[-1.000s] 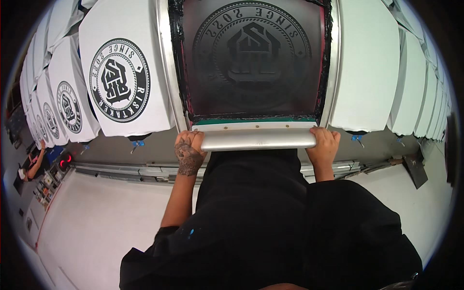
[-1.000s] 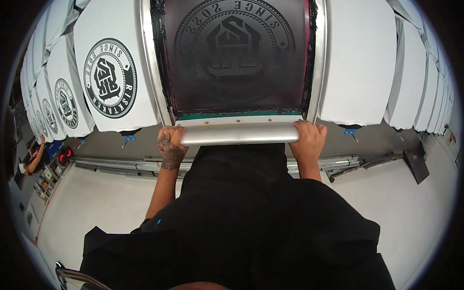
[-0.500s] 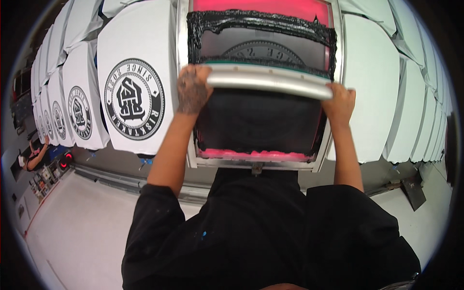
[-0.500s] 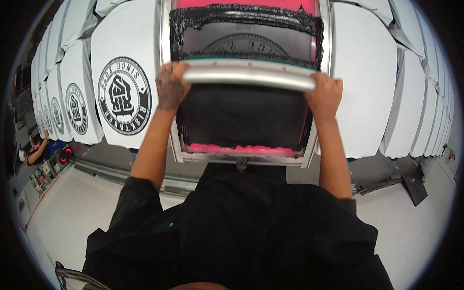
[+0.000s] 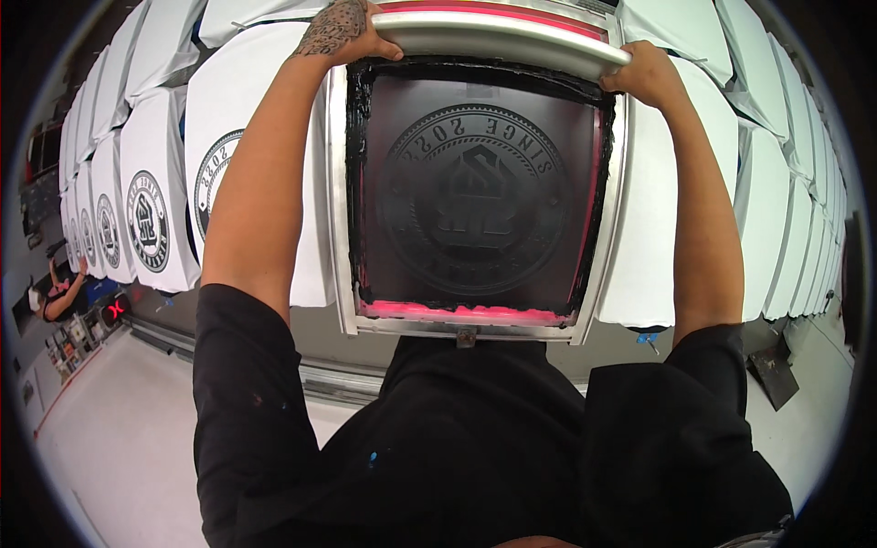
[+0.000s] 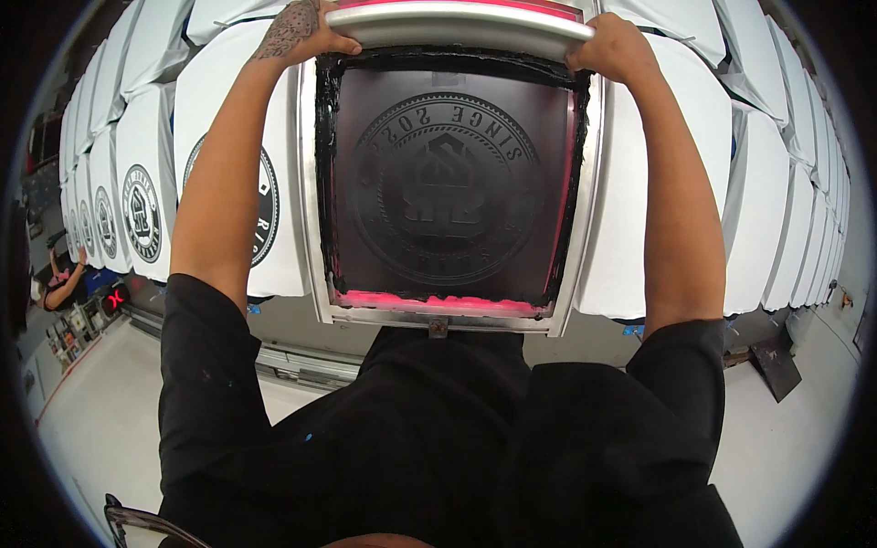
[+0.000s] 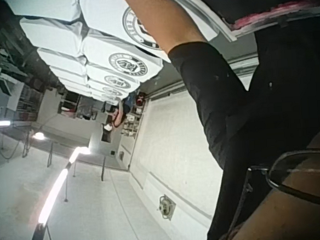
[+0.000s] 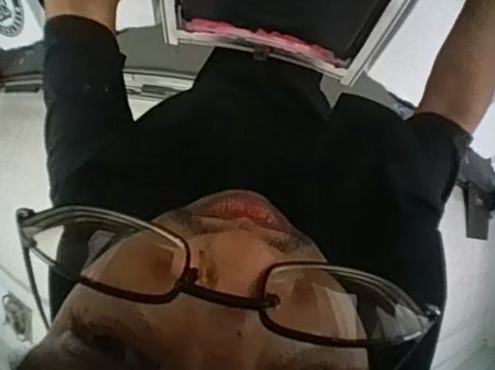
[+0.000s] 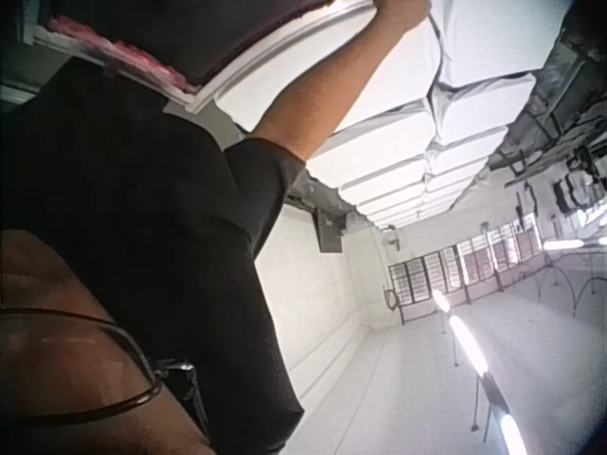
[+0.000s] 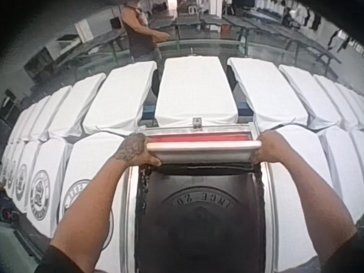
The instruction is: Screen printing logos onto a series of white t-shirts on a production line using a manual squeegee.
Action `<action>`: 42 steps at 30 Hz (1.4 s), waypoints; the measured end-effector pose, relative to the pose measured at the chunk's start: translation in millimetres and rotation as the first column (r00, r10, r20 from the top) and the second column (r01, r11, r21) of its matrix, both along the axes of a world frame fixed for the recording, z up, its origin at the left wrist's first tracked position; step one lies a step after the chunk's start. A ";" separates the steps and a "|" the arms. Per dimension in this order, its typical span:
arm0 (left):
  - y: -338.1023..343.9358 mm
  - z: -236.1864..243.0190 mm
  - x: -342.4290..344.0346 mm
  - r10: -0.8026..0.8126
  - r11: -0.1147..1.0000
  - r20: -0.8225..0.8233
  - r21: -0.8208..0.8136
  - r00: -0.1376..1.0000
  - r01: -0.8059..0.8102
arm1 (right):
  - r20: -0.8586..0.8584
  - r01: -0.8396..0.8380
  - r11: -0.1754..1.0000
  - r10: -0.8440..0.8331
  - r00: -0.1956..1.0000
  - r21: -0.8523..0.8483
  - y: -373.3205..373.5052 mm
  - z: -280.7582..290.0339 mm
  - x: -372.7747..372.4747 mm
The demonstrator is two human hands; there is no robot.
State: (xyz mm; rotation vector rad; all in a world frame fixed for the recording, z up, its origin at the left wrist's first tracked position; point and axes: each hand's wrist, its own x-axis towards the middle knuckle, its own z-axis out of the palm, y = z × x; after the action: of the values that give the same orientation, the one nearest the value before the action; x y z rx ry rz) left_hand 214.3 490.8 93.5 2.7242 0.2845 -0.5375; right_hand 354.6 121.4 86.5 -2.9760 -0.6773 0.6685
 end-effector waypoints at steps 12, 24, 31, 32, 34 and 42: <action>-123.4 -43.6 -219.8 0.304 0.733 0.101 -0.660 0.947 -0.165 | 0.170 -0.297 0.938 0.268 0.948 0.178 17.6 -19.8 3.8; -268.4 -110.4 -410.5 0.184 0.519 -0.402 -0.735 0.897 -0.436 | 0.165 -0.475 0.848 0.447 0.879 0.236 46.2 -44.1 -29.6; -263.8 -134.7 -345.8 0.220 0.606 -0.189 -0.743 0.957 -0.286 | 0.099 -0.511 0.825 0.503 0.859 0.243 -2.9 -32.3 -151.3; -261.3 -141.2 -337.0 0.228 0.639 -0.181 -0.714 0.957 -0.287 | 0.111 -0.509 0.833 0.497 0.861 0.216 -9.6 -33.0 -176.5; -260.8 -144.6 -329.9 0.219 0.636 -0.215 -0.708 0.952 -0.306 | 0.177 -0.501 0.837 0.471 0.864 0.219 -35.3 -46.1 -238.8; -245.6 -138.0 -320.9 0.071 0.845 -0.112 -0.521 0.991 -0.119 | 0.161 -0.393 0.853 0.359 0.919 0.343 -48.8 -35.2 -282.0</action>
State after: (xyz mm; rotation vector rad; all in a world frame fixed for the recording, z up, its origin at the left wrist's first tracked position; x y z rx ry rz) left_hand -106.6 245.2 -44.5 2.1427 0.2479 -0.6052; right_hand 72.6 72.6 51.2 -2.5534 -1.2610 0.3577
